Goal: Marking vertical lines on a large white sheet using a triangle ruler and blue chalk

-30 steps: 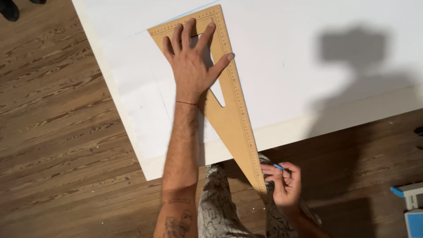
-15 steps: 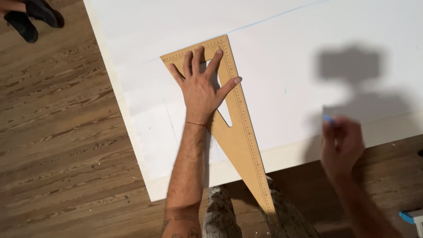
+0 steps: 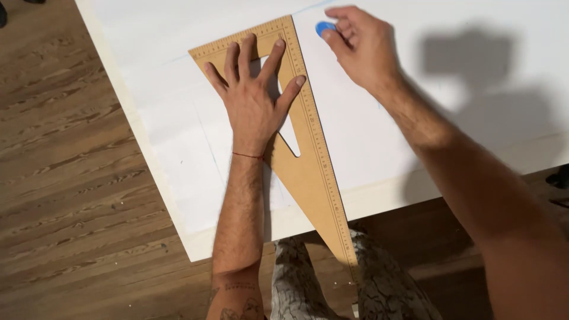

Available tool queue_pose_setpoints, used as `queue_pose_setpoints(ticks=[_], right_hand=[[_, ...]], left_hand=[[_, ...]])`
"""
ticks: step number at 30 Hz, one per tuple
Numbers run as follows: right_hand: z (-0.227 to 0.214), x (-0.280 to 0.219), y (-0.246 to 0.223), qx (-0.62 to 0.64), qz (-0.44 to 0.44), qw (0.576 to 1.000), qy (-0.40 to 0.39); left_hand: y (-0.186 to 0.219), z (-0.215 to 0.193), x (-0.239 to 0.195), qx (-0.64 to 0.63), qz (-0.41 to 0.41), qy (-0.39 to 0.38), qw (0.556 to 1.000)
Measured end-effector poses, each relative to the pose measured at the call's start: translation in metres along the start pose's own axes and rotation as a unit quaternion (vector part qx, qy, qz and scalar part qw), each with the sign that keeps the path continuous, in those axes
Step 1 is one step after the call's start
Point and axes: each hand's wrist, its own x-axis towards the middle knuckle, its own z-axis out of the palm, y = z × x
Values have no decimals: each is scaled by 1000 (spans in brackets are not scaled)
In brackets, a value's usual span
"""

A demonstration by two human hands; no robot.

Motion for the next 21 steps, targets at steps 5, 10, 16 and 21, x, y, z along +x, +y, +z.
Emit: queue_pose_setpoints(ticks=[5, 10, 16, 21], right_hand=[[16, 22, 6, -58, -64, 996, 34], [24, 35, 9, -137, -91, 986, 1], [39, 40, 8, -170, -132, 977, 4], [43, 42, 7, -211, -144, 967, -22]], left_hand=[[-1, 1, 0, 13, -7, 8, 1000], [1, 1, 0, 19, 3, 31, 999], [1, -1, -1, 14, -1, 20, 1000], [0, 0, 1, 19, 1, 16, 1000]])
